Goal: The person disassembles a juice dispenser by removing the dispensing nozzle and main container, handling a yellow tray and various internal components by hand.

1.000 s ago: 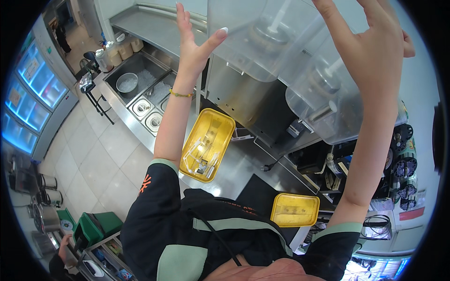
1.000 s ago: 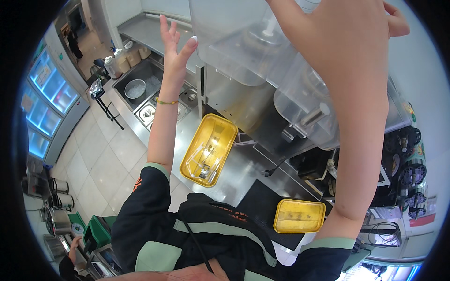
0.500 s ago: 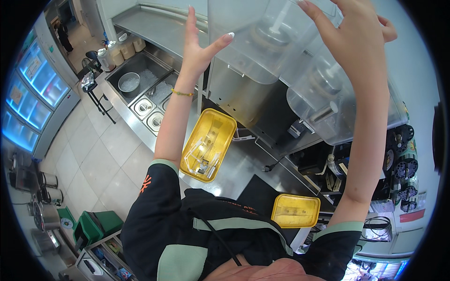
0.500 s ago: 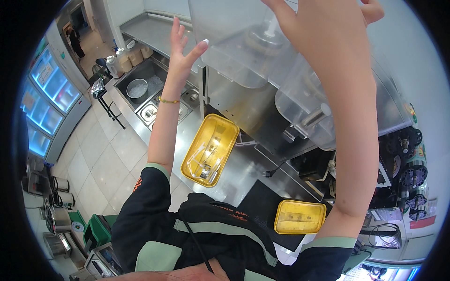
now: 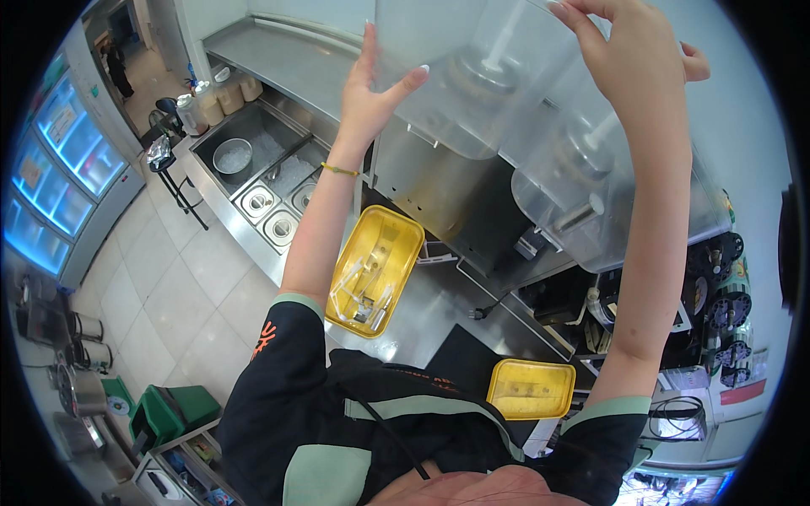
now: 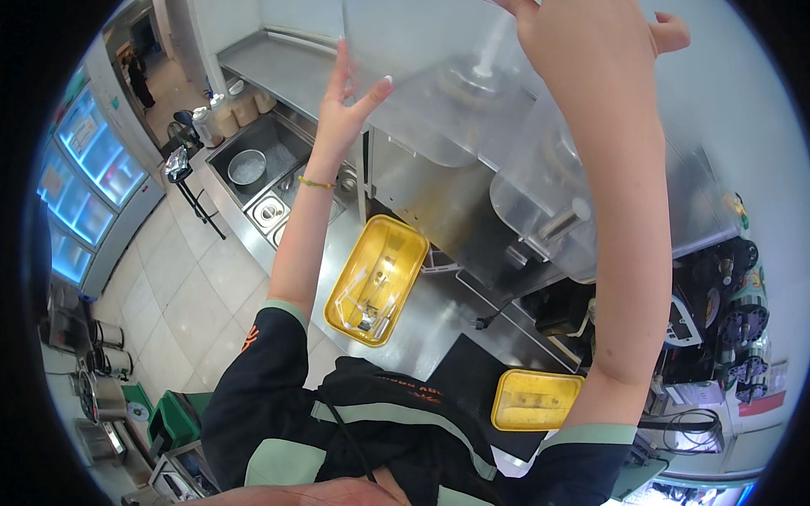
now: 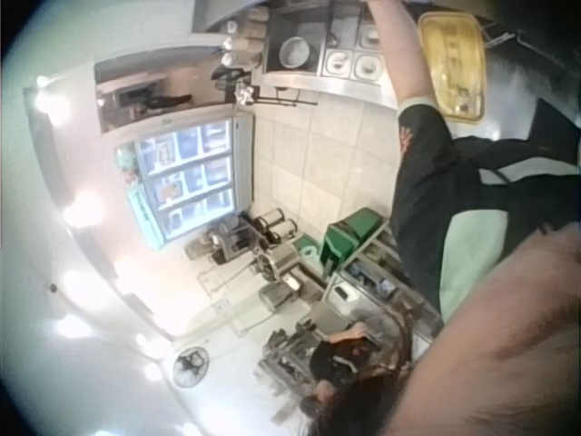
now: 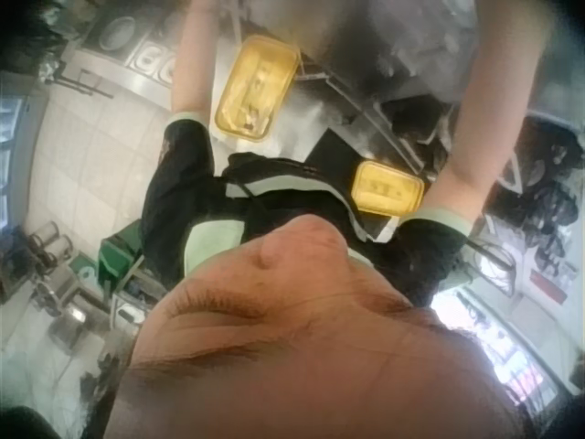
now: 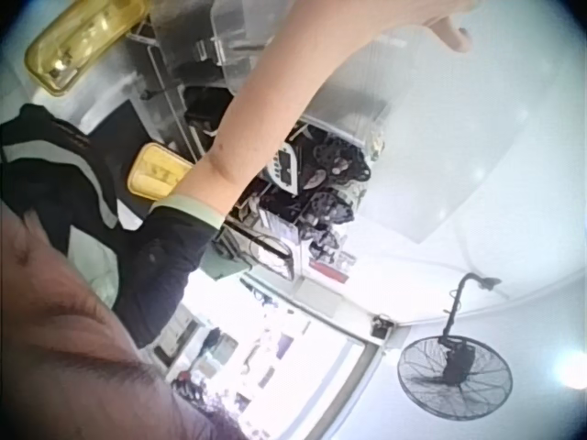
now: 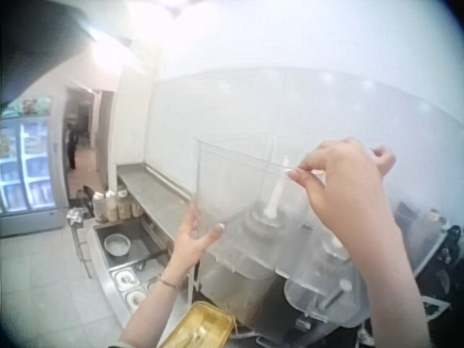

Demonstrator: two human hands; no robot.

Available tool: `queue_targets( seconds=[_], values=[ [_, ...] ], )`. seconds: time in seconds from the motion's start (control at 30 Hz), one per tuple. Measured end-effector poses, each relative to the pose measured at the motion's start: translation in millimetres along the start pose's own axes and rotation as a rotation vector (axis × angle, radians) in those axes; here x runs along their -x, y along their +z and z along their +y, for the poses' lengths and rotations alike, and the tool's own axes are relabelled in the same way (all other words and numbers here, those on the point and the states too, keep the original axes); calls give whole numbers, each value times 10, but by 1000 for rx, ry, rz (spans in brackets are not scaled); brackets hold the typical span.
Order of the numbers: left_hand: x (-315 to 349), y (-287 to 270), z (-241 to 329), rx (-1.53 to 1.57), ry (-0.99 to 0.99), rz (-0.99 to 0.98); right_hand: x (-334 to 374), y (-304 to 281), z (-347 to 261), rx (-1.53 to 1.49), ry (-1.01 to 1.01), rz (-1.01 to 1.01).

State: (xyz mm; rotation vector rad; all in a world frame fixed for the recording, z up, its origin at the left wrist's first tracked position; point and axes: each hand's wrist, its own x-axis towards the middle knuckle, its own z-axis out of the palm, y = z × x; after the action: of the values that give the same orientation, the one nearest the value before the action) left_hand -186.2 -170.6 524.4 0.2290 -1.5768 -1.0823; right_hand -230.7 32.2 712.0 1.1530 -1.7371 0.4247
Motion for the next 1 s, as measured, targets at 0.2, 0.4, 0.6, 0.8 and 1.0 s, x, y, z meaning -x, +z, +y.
queue_targets(
  seconds=[0.2,0.4,0.6,0.8,1.0],
  values=[
    [-90,8,-11,-14,-23,-1,-70,84,23,54,70,5],
    [-105,10,-30,-30,-28,-5,-189,173,218,224,23,-110],
    [-74,3,-43,-72,-45,3,-170,190,193,246,22,-83],
    [-56,27,-38,-107,-27,-8,-99,195,264,188,32,-74],
    [-4,-4,-63,-121,-23,-14,-27,183,237,181,6,-32]
  ],
)
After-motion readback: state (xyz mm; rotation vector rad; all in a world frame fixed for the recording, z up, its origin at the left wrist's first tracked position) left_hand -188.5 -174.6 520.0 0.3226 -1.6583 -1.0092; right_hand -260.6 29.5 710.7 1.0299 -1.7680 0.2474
